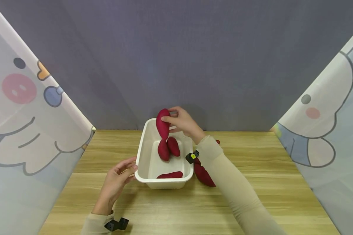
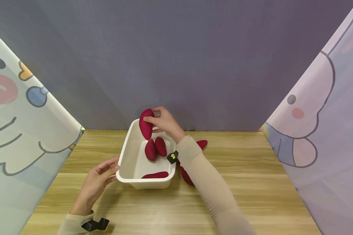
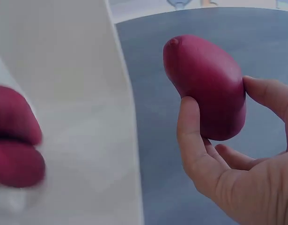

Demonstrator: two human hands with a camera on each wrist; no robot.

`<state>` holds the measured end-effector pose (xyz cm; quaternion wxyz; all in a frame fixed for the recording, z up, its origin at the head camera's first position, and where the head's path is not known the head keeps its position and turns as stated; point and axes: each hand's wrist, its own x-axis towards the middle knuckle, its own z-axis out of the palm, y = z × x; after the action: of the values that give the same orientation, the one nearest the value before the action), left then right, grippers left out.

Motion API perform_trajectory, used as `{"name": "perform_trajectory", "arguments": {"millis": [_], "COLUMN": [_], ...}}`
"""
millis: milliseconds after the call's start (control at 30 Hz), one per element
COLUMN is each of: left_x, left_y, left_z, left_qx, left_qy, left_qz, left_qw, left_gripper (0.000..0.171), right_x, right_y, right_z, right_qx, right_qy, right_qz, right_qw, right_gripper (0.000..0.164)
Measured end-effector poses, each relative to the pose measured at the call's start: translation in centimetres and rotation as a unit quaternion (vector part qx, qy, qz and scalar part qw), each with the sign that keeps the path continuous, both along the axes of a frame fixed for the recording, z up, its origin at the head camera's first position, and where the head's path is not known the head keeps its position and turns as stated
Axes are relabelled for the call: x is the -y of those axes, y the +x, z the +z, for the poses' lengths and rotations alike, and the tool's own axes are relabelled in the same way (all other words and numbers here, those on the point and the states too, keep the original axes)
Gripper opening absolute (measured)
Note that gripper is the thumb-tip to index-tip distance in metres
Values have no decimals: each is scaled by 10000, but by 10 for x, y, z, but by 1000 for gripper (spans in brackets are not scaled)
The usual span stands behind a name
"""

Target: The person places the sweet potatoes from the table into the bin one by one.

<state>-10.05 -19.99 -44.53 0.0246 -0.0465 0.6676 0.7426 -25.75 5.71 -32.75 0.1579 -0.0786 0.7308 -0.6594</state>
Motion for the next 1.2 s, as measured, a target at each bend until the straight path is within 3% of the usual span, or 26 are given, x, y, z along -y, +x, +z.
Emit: {"name": "perform_trajectory", "arguments": {"millis": [333,567,1000,1200], "left_x": [-4,-6,-4,-2], "left_y": [-1,0,1,1], "left_z": [-1,-1,-1,-3], "left_qx": [-108,-116,-213,-161], "left_qy": [57,133,209,190], "left_qz": [-53,-61,-116,-99], "left_qw": [9999,9998,9995,9996], "left_gripper": [45,45,41,44], "right_x": [25,26,27,20], "right_y": [-6,-3,0,4], "right_z": [-40,-56,-55,-31], "right_qx": [502,458,304,174], "right_qy": [298,682,666,461], "right_qz": [124,172,-112,-25], "right_qw": [9982,9965,9973,9988], "right_gripper": [63,63,64,60]}}
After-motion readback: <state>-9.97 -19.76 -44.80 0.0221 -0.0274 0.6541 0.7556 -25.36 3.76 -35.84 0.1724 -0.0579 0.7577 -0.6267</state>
